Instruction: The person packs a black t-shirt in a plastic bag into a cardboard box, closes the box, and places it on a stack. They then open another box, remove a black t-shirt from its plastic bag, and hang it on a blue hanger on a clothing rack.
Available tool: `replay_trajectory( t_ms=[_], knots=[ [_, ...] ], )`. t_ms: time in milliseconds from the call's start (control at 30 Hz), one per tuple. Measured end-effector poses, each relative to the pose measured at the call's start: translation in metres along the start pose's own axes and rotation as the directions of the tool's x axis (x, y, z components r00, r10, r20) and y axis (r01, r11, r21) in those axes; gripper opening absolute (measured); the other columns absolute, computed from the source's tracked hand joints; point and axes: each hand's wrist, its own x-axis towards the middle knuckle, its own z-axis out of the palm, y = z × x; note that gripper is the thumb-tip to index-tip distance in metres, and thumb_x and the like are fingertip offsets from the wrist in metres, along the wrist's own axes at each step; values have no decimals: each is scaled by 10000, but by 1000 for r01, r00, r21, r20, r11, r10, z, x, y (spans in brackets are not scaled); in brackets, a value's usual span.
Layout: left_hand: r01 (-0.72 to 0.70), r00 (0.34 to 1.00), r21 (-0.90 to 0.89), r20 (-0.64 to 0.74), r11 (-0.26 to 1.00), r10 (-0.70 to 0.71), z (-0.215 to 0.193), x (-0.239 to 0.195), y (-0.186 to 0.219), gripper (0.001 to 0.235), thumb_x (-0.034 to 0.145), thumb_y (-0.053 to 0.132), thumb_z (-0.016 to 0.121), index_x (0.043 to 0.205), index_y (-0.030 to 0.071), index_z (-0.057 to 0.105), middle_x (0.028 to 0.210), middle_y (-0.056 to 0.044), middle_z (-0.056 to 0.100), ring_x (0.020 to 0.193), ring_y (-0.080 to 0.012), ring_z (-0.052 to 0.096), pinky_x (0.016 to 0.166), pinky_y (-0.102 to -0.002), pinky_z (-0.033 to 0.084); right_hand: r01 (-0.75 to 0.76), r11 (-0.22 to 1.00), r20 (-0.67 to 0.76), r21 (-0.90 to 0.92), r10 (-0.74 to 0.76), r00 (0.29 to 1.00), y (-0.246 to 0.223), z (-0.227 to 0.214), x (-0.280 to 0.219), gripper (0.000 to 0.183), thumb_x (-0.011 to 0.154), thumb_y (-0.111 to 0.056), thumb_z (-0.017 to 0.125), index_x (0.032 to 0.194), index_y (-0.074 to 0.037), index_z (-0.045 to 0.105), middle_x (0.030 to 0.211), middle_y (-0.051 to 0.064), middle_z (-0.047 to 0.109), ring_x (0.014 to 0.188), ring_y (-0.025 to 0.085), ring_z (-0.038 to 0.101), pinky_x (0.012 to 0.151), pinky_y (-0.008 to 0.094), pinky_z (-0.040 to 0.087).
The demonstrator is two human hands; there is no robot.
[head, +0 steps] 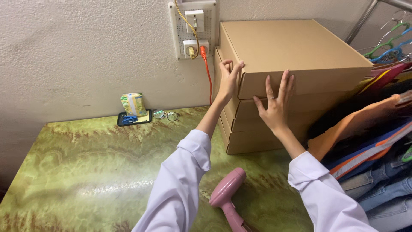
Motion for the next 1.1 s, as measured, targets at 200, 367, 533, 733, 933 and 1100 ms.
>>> replay_trajectory(
  t_ms=[200,367,533,733,933,1100],
  knots=[
    [-25,997,-146,-77,989,14,12,-51,25,595,826,396,508,1226,64,220,1388,-323,91,1277,-464,134,1050,-525,115,61,998,123,0,-61,991,2,1,-27,658,864,-380,528,1415,-255,188,1441,170,-44,1284,450,-34,963,662,110],
    [-197,979,36,58,980,195,-8,-115,38,555,901,263,479,1354,78,217,1370,-363,112,1251,-536,102,999,-629,107,-13,991,156,135,-8,988,-40,3,-72,592,863,-231,519,1387,-182,248,1432,169,121,1290,418,114,946,655,150],
    [-20,986,218,-157,976,55,-104,-161,-57,269,878,199,536,1101,52,498,1035,-198,558,973,-348,535,828,-435,430,-125,862,192,491,32,981,-119,20,-109,368,805,-139,587,1168,-124,522,1188,95,480,1100,286,475,904,426,382],
    [298,895,231,-405,926,-187,-243,-244,-92,152,878,194,502,928,103,612,858,-93,661,740,-207,649,658,-292,470,-600,524,632,605,143,762,-188,72,-140,142,848,-180,554,935,-177,666,821,24,684,808,138,659,738,266,512],
    [366,785,344,-613,865,-88,-369,-327,-9,154,873,158,500,904,69,621,836,-117,662,743,-245,653,682,-317,485,-686,418,754,596,3,657,-292,83,-143,155,850,-152,555,948,-95,661,799,90,681,810,184,652,770,311,485],
    [384,706,388,-708,838,4,-495,-395,58,142,875,158,496,896,84,615,830,-92,668,730,-215,660,669,-301,488,-667,385,764,638,-207,611,-419,114,-144,165,835,-160,585,958,-82,662,814,105,682,805,190,645,771,329,482]
  ],
)
